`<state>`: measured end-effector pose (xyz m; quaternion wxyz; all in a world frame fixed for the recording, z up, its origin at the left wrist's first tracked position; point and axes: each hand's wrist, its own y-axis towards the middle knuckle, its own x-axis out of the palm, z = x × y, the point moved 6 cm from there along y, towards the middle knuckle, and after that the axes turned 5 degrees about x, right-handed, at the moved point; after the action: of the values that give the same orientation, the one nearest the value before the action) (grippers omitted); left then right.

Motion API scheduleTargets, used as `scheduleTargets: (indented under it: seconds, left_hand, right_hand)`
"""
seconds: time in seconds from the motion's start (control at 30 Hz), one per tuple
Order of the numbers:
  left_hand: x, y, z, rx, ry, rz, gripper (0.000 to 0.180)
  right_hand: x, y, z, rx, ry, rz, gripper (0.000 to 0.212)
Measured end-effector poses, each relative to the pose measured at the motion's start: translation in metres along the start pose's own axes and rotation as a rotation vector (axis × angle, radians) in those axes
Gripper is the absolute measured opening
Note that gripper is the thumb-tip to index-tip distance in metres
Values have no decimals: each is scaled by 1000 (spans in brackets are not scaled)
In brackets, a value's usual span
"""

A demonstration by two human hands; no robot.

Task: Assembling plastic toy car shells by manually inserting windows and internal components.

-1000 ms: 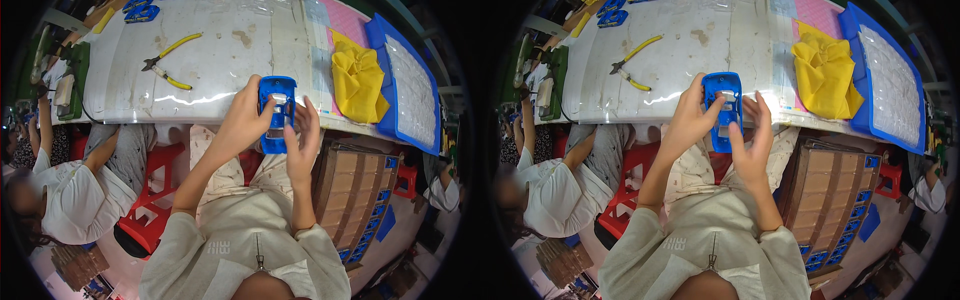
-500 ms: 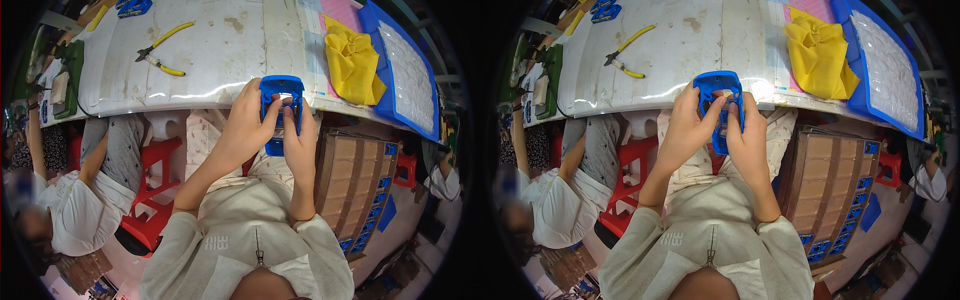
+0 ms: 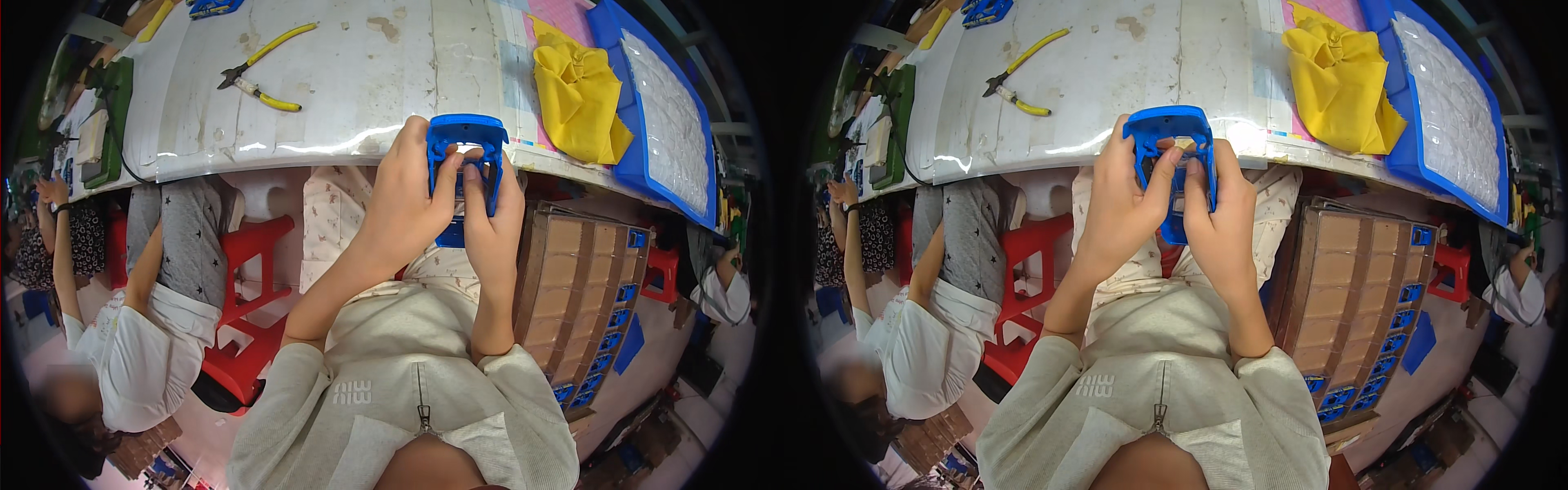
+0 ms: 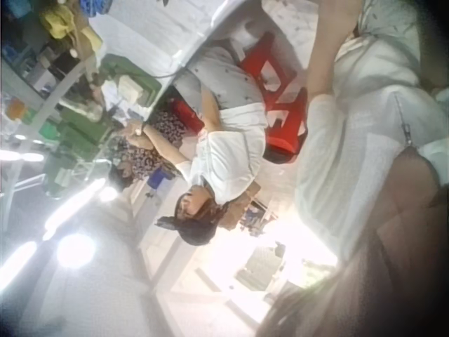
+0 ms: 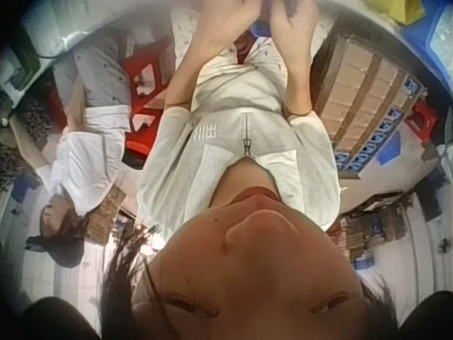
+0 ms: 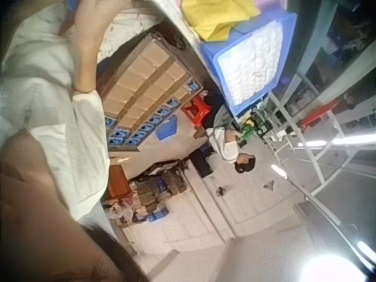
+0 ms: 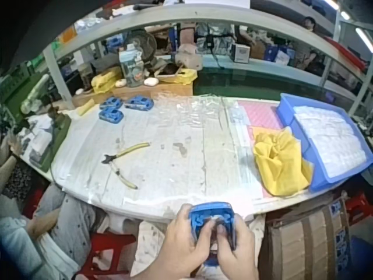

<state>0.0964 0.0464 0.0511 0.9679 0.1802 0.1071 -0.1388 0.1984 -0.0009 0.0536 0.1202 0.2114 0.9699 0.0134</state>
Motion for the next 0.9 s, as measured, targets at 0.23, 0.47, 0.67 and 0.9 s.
scheduleTargets:
  seconds: [0.23,0.47,0.67,0.9]
  left_hand:
    - [-7,0,-1,0,-7,49,18]
    - [-6,1,-5,0,-63,76,17]
    - [-4,-4,-9,2,-68,90,17]
    - [16,-29,-24,-88,-308,-18,26]
  right_hand:
    - [3,-8,15,180,157,-228,23]
    - [5,-10,23,149,232,-229,24]
    - [5,-13,23,183,179,-223,23]
    - [2,-12,26,131,182,-157,19]
